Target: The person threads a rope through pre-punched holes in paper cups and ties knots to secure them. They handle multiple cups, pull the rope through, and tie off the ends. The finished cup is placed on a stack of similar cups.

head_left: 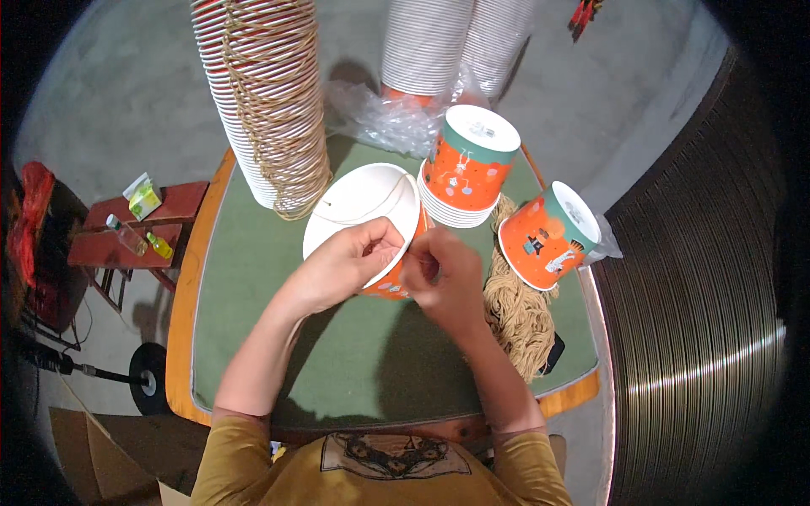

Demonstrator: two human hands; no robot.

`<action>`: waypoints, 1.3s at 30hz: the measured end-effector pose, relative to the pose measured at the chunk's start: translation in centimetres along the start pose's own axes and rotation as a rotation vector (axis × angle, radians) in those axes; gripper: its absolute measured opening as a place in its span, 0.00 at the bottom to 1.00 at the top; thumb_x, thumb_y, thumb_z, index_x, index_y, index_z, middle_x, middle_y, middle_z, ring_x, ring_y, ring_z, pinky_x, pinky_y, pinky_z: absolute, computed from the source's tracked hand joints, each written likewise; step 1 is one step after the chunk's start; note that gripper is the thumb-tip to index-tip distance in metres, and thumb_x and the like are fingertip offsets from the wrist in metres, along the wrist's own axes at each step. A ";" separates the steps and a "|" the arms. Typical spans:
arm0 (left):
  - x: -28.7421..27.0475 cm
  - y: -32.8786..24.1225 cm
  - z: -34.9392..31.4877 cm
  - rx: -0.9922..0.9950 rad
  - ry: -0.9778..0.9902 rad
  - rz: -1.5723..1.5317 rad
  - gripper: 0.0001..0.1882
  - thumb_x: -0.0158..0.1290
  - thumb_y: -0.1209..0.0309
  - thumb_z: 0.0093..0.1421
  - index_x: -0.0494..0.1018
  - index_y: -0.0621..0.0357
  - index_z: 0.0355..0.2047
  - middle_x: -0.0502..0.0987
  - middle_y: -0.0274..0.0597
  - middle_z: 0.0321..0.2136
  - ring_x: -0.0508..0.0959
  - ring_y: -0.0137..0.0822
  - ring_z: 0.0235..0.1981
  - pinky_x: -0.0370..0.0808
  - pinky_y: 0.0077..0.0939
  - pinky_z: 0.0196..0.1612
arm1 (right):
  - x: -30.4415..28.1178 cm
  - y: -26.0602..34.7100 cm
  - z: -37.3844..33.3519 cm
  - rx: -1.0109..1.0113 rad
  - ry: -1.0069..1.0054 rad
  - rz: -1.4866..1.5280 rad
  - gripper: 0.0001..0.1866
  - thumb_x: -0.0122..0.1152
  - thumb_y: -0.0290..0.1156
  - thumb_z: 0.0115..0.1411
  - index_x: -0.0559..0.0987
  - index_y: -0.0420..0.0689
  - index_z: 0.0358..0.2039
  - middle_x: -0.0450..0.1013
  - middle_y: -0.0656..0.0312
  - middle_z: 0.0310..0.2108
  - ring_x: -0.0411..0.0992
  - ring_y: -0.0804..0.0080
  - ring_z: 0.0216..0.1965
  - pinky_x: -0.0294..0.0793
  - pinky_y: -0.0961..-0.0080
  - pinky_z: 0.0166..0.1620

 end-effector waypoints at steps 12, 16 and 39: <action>4.9 -0.6 -1.1 0.061 -0.044 0.501 0.06 0.48 0.70 0.66 0.67 0.60 0.35 0.72 0.41 0.27 0.73 0.32 0.30 0.72 0.29 0.38 | -2.7 -2.4 -3.3 0.411 0.214 -0.016 0.18 0.49 0.43 0.63 0.73 0.38 0.33 0.73 0.45 0.24 0.74 0.46 0.28 0.73 0.60 0.35; 4.7 -0.2 -1.9 -0.066 -0.056 0.447 0.06 0.47 0.71 0.67 0.67 0.60 0.35 0.74 0.36 0.28 0.74 0.26 0.31 0.72 0.25 0.38 | -2.0 -1.5 -4.4 0.447 0.259 -0.029 0.18 0.45 0.43 0.64 0.73 0.39 0.34 0.74 0.42 0.26 0.74 0.40 0.32 0.72 0.53 0.37; 10.0 5.7 -6.6 -0.129 -0.249 0.341 0.11 0.51 0.81 0.62 0.67 0.60 0.45 0.72 0.39 0.35 0.74 0.31 0.37 0.73 0.26 0.42 | -0.2 -5.7 -10.5 0.688 0.513 0.231 0.21 0.44 0.44 0.64 0.74 0.37 0.33 0.77 0.52 0.22 0.78 0.54 0.26 0.75 0.60 0.33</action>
Point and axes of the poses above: each hand's wrist, its own z-axis towards the middle knuckle, its own x-axis out of the palm, y = z × x, the point moved 3 cm from there along z, towards the middle knuckle
